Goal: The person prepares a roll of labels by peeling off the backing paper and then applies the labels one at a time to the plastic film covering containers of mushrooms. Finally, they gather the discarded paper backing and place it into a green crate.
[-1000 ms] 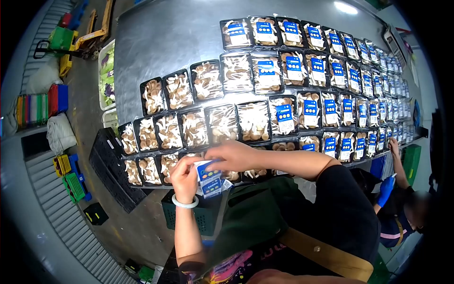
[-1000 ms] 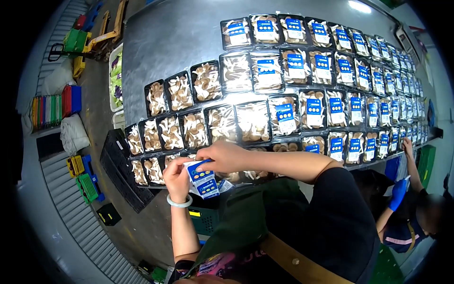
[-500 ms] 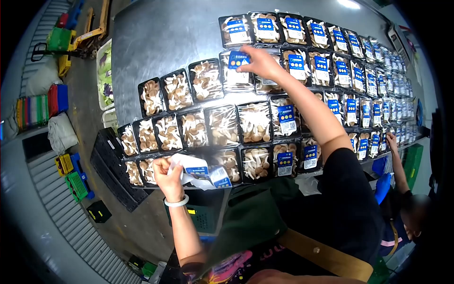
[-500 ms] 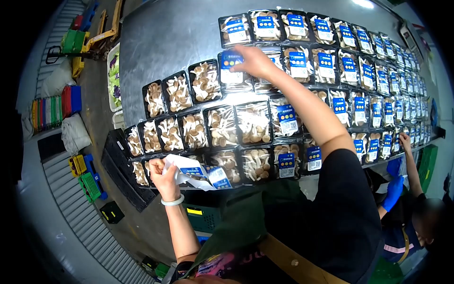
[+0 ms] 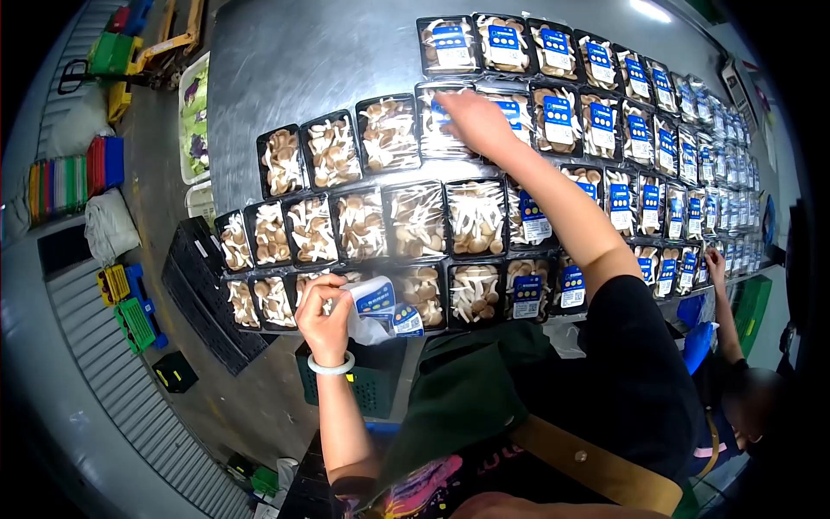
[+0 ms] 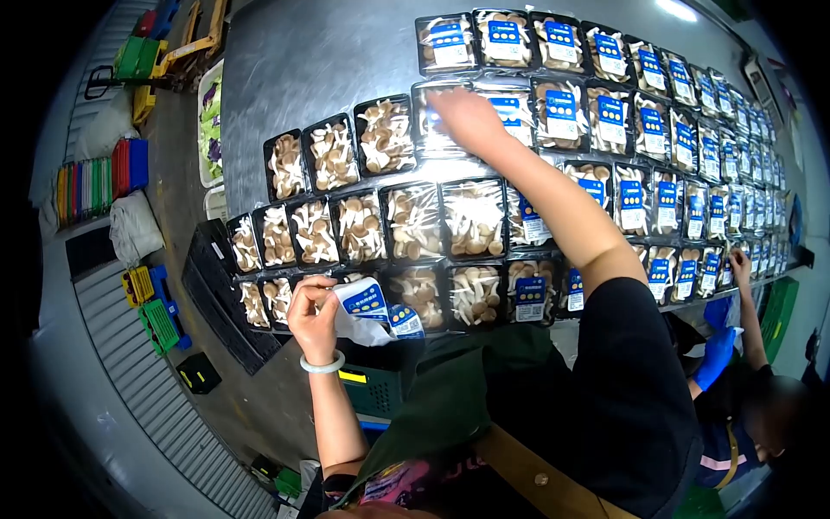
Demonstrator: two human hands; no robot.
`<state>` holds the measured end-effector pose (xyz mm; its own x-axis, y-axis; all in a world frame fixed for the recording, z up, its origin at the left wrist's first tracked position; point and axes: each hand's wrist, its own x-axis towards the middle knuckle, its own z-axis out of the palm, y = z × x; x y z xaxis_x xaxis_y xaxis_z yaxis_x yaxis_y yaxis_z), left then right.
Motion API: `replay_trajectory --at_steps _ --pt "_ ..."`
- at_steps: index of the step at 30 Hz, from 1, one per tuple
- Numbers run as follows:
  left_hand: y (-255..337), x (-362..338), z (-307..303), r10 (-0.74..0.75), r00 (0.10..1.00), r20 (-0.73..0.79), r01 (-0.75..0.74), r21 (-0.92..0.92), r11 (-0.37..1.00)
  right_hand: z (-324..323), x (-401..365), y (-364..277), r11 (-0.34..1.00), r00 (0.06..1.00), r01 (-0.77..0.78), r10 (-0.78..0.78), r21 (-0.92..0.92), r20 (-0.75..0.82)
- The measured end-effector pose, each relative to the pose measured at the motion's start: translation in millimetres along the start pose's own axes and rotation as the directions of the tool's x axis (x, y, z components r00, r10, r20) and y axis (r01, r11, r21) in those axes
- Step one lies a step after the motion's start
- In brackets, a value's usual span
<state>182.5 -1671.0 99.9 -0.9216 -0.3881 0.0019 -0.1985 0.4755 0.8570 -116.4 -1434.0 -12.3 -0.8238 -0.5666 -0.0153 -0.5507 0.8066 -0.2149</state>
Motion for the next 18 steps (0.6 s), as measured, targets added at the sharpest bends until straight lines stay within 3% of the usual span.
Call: replay_trajectory --at_steps 2,3,4,5,6,7,9,10,12,14,18 --pt "-13.1 -8.3 0.5 -0.066 0.998 0.019 0.067 -0.106 0.992 21.8 -14.7 0.6 0.966 0.973 0.201 -0.216 0.163 0.079" --pt "-13.5 -10.0 2.0 -0.117 0.992 0.041 0.123 -0.198 0.972 14.3 -19.4 -11.6 0.96 0.969 0.198 -0.221 0.197 0.106" --pt "-13.0 -10.5 4.4 -0.165 0.984 0.065 0.177 -0.288 0.941 7.1 -24.0 -28.1 0.949 0.96 0.153 -0.209 0.274 0.186" --pt "-10.2 -10.4 8.1 -0.152 0.986 0.074 0.168 -0.314 0.934 8.8 -31.5 -48.7 0.812 0.958 0.082 -0.224 0.578 0.178" --pt "-5.7 -10.1 11.1 -0.154 0.985 0.075 0.17 -0.316 0.934 -4.5 -47.8 -78.2 0.651 0.952 0.088 -0.277 0.754 0.128" --pt "-0.3 -7.5 13.8 -0.195 0.978 0.078 0.21 -0.356 0.91 -26.2 -52.5 -102.9 0.563 0.788 -0.161 -0.421 0.81 0.449" --pt "7.1 -4.1 16.7 -0.261 0.963 0.066 0.266 -0.386 0.883 -43.2 -77.5 -138.9 0.482 0.675 -0.011 -0.642 0.876 0.362" --pt "2.0 -6.9 12.2 -0.262 0.963 0.063 0.265 -0.384 0.884 -46.0 -87.6 -153.5 0.526 0.687 0.089 -0.647 0.846 0.33" --pt "-5.2 -10.5 2.4 -0.262 0.96 0.103 0.269 -0.058 0.961 -37.4 -101.4 -167.8 0.495 0.738 0.173 -0.638 0.851 0.221" --pt "-12.4 -17.0 1.5 -0.271 0.962 0.034 0.273 -0.146 0.951 -33.6 -104.3 -170.0 0.465 0.748 0.181 -0.637 0.866 0.186" --pt "-30.6 -32.1 -5.9 -0.322 0.947 0.015 0.322 -0.056 0.945 -36.0 -94.7 -164.0 0.372 0.761 0.282 -0.648 0.884 0.03"
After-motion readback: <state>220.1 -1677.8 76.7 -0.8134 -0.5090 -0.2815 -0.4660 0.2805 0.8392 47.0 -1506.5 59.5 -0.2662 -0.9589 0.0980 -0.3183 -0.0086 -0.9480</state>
